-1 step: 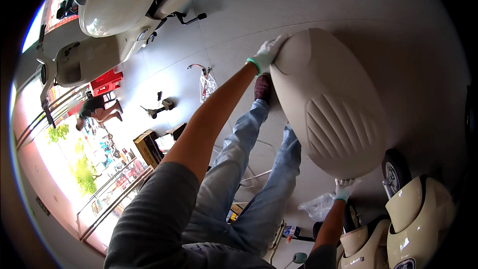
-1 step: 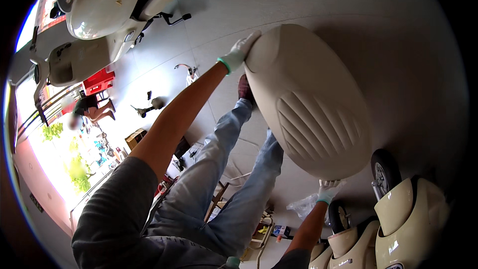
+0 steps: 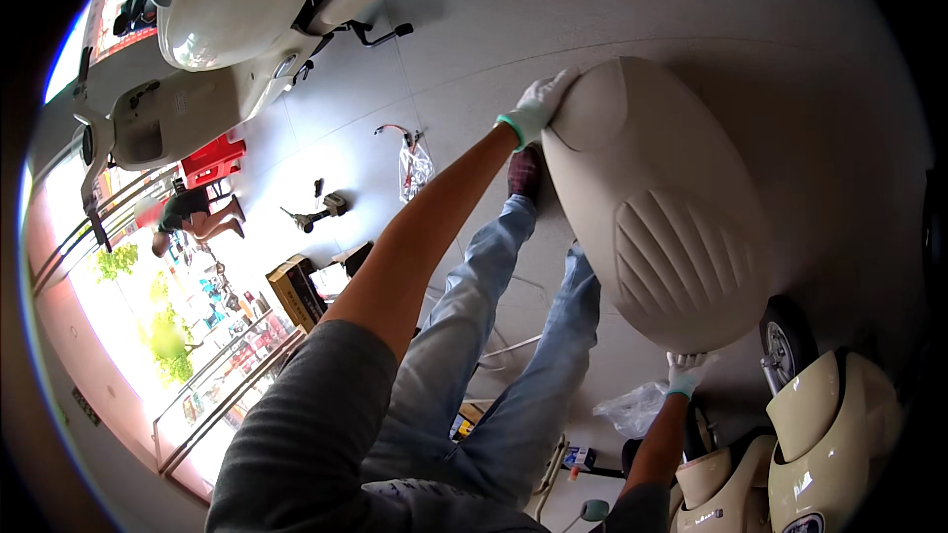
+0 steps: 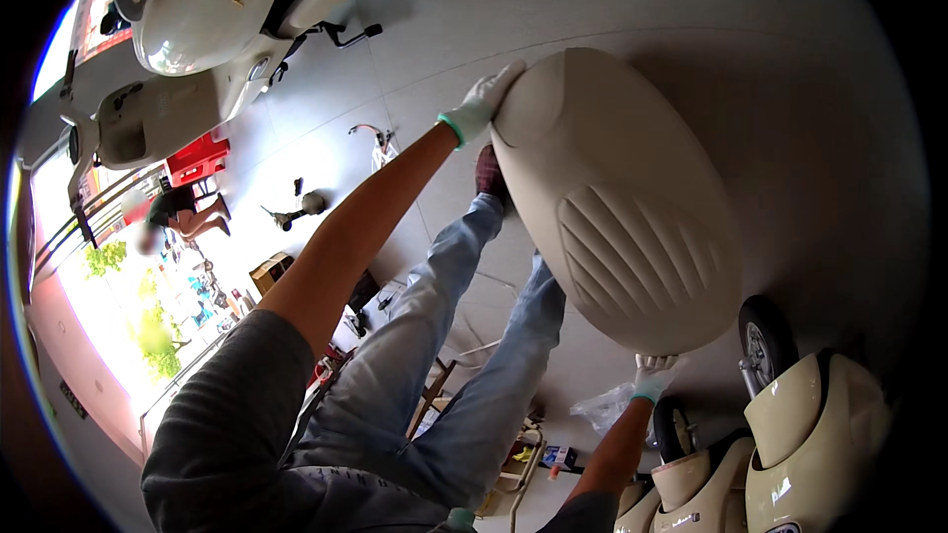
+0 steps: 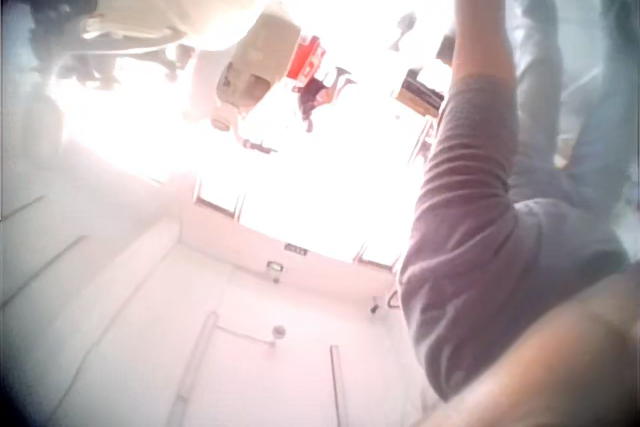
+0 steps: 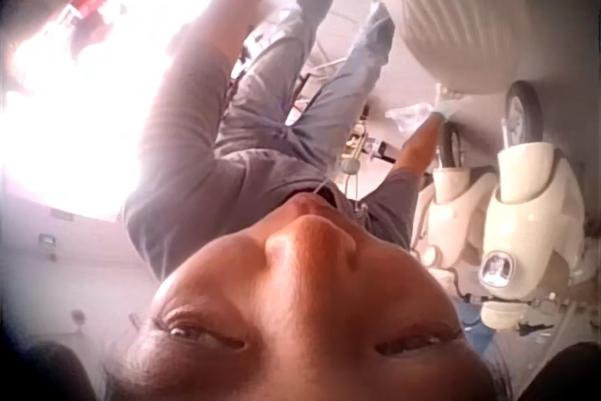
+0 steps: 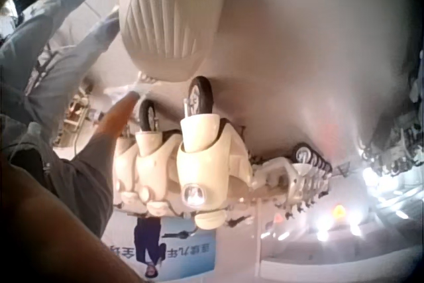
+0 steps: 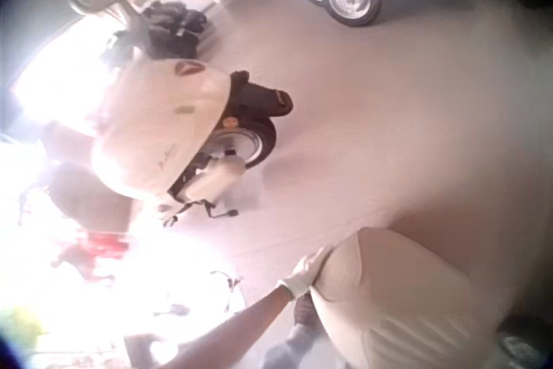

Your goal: The person puts on gloves and uses a power drill to remove screws from the seat of a white scooter. They open the seat to reveal the storage compartment, remove a plastic bag and a cardboard box, and then close the seat. The person then uses a screwdriver to work on the underside of the scooter.

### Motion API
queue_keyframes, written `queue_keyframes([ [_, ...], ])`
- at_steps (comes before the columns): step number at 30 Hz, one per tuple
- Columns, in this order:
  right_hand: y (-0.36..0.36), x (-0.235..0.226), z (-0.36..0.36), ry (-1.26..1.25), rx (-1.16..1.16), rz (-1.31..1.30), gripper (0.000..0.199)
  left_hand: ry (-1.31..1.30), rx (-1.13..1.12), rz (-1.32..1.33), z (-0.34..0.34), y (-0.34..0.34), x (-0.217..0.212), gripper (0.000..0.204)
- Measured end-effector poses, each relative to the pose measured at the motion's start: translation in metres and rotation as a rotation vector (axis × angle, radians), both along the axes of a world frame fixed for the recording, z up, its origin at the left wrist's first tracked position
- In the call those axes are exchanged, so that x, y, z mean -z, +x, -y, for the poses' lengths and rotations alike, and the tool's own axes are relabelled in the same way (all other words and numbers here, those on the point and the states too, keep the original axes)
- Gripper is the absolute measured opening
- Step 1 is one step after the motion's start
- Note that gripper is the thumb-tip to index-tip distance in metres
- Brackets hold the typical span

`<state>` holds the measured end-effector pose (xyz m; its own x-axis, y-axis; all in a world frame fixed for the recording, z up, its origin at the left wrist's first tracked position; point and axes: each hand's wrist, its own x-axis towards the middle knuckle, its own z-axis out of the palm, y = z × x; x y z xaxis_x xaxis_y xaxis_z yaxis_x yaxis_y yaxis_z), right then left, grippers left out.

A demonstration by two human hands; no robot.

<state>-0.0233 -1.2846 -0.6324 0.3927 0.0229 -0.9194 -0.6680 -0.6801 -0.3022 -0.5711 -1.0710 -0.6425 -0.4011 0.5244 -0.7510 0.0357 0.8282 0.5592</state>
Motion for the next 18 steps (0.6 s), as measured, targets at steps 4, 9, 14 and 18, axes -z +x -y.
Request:
queue_keyframes([
  [4, -0.001, 0.015, -0.004, 0.051, -0.044, -0.030, 0.075, -0.086, 0.095, 0.123, 0.000, 0.018, -0.006, 0.066],
  [9, -0.040, 0.032, -0.039, 0.255, -0.213, -0.166, 0.072, 0.043, 0.217, 0.172, -0.002, 0.063, -0.030, 0.060],
  [14, -0.034, 0.035, -0.060, -0.003, -0.170, -0.090, 0.049, 0.102, 0.194, 0.218, 0.017, 0.085, -0.064, 0.056],
  [18, -0.057, -0.005, -0.077, 0.039, -0.316, -0.119, 0.047, 0.277, 0.147, 0.186, 0.069, 0.066, -0.122, 0.053],
])
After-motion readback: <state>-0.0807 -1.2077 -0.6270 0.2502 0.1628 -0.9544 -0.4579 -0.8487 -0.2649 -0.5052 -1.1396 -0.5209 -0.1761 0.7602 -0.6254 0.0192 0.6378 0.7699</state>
